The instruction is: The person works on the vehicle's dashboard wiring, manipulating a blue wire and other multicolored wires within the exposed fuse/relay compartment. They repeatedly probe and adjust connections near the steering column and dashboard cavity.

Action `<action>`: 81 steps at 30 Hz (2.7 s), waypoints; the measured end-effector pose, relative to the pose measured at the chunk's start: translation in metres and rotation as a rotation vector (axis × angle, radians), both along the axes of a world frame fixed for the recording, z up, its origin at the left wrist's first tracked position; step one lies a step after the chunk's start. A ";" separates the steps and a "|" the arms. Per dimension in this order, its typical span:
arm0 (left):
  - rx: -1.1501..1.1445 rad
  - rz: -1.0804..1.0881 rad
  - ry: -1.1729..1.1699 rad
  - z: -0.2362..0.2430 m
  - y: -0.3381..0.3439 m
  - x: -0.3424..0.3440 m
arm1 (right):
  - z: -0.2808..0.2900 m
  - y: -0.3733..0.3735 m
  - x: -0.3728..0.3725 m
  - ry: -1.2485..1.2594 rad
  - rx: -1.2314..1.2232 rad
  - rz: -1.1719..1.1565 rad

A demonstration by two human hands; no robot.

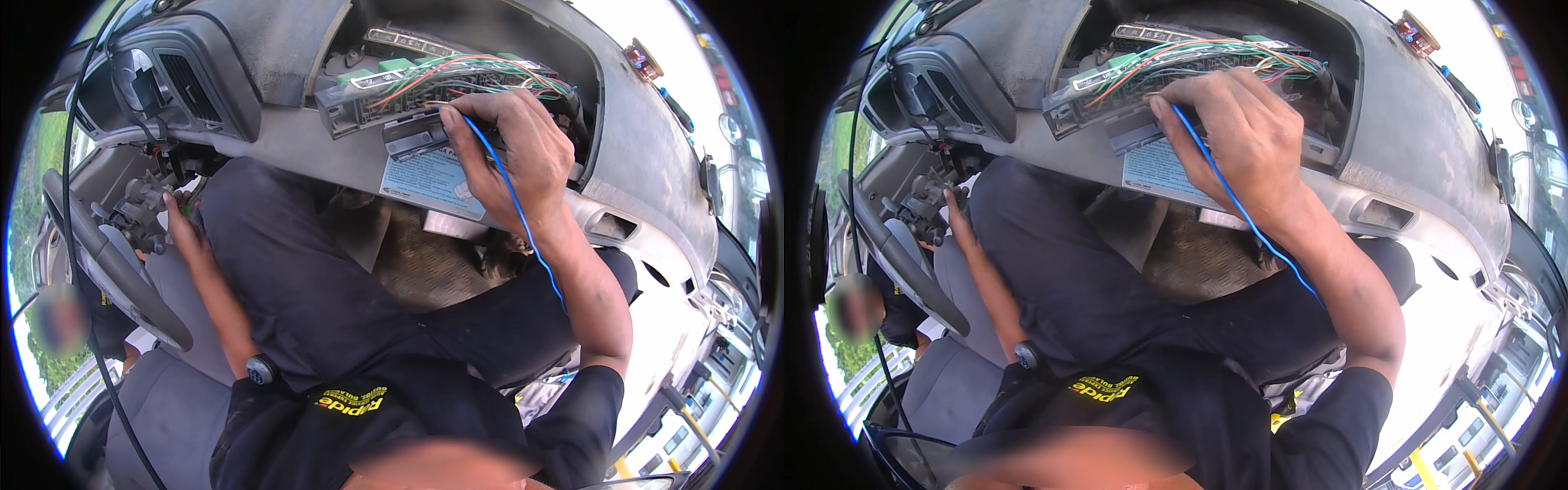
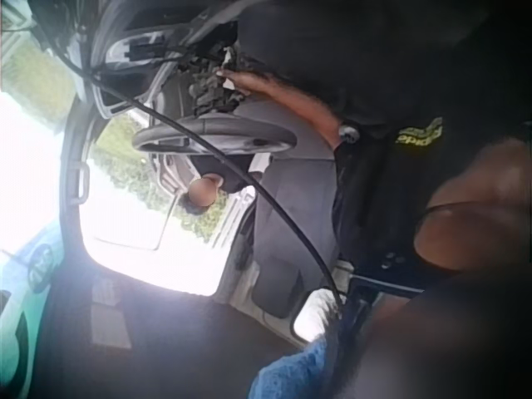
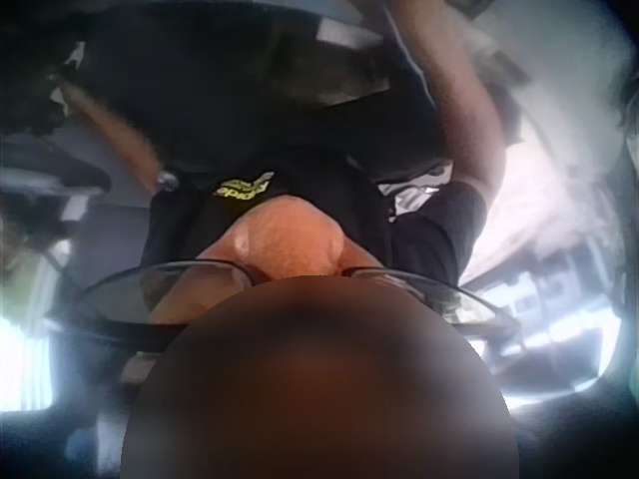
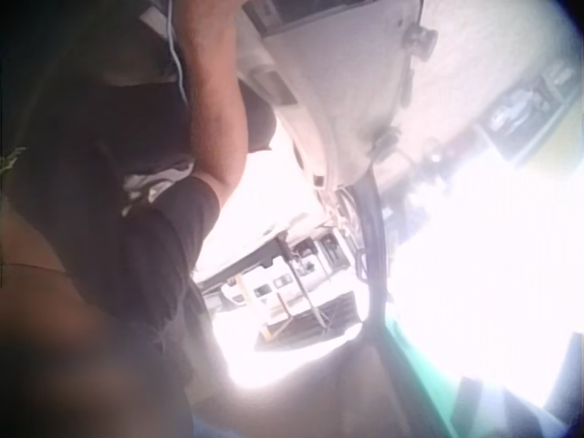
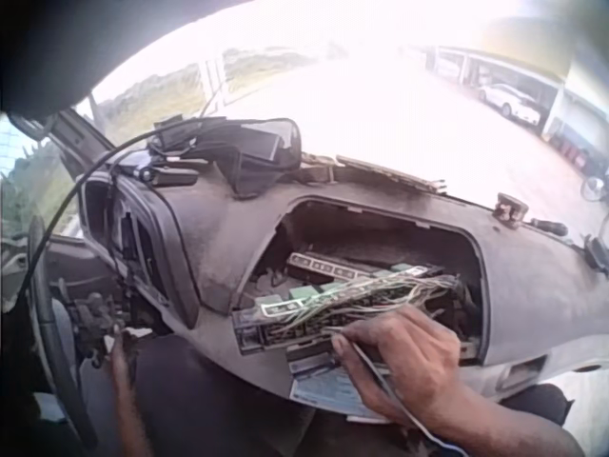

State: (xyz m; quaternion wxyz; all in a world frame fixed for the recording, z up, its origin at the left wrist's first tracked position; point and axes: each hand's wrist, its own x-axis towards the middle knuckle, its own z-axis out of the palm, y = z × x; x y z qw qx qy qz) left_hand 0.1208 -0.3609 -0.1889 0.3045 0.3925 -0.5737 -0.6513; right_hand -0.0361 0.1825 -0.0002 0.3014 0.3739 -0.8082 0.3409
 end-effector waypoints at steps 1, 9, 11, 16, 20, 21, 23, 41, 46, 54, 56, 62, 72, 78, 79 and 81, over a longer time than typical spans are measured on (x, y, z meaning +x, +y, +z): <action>0.002 -0.001 -0.003 0.000 0.000 0.000 | 0.000 0.000 0.000 0.006 0.004 -0.002; 0.015 0.004 -0.015 0.003 0.003 -0.002 | -0.003 0.000 -0.002 0.033 0.008 -0.002; 0.024 0.003 -0.015 0.003 0.003 -0.002 | -0.004 0.000 -0.002 0.037 0.005 0.001; 0.047 0.004 -0.005 0.000 -0.002 -0.001 | -0.004 0.000 -0.002 0.036 0.010 0.007; 0.057 -0.003 0.010 -0.001 -0.004 0.002 | -0.004 0.002 -0.002 0.032 0.012 0.015; 0.057 -0.008 0.009 -0.002 -0.004 0.002 | -0.004 0.001 -0.002 0.038 0.006 0.012; 0.054 -0.017 0.008 -0.002 -0.007 0.003 | -0.004 0.000 -0.002 0.043 0.001 0.006; 0.074 -0.039 0.054 0.000 -0.014 0.001 | -0.006 0.001 -0.001 0.019 0.011 0.008; 0.213 -0.017 -0.043 0.010 -0.011 -0.007 | -0.005 0.004 -0.001 0.029 0.017 -0.004; 0.134 0.046 -0.098 0.020 0.011 -0.018 | 0.000 0.000 0.001 0.015 0.034 -0.003; 0.110 -0.002 -0.037 0.027 0.013 -0.020 | 0.000 0.001 0.000 0.013 -0.002 -0.001; 0.177 -0.014 -0.053 0.024 0.011 -0.008 | 0.005 -0.004 0.005 -0.032 0.055 -0.013; 0.247 0.079 -0.021 0.042 0.044 -0.014 | 0.004 -0.002 0.008 -0.025 0.098 -0.010; 0.229 0.041 -0.059 0.046 0.052 -0.011 | 0.002 -0.001 0.010 -0.027 0.117 -0.049; 0.226 0.026 -0.044 0.045 0.052 -0.010 | 0.001 -0.001 0.010 -0.056 0.113 -0.055; 0.232 0.052 -0.070 0.052 0.057 -0.016 | 0.000 0.002 0.009 -0.051 0.098 -0.053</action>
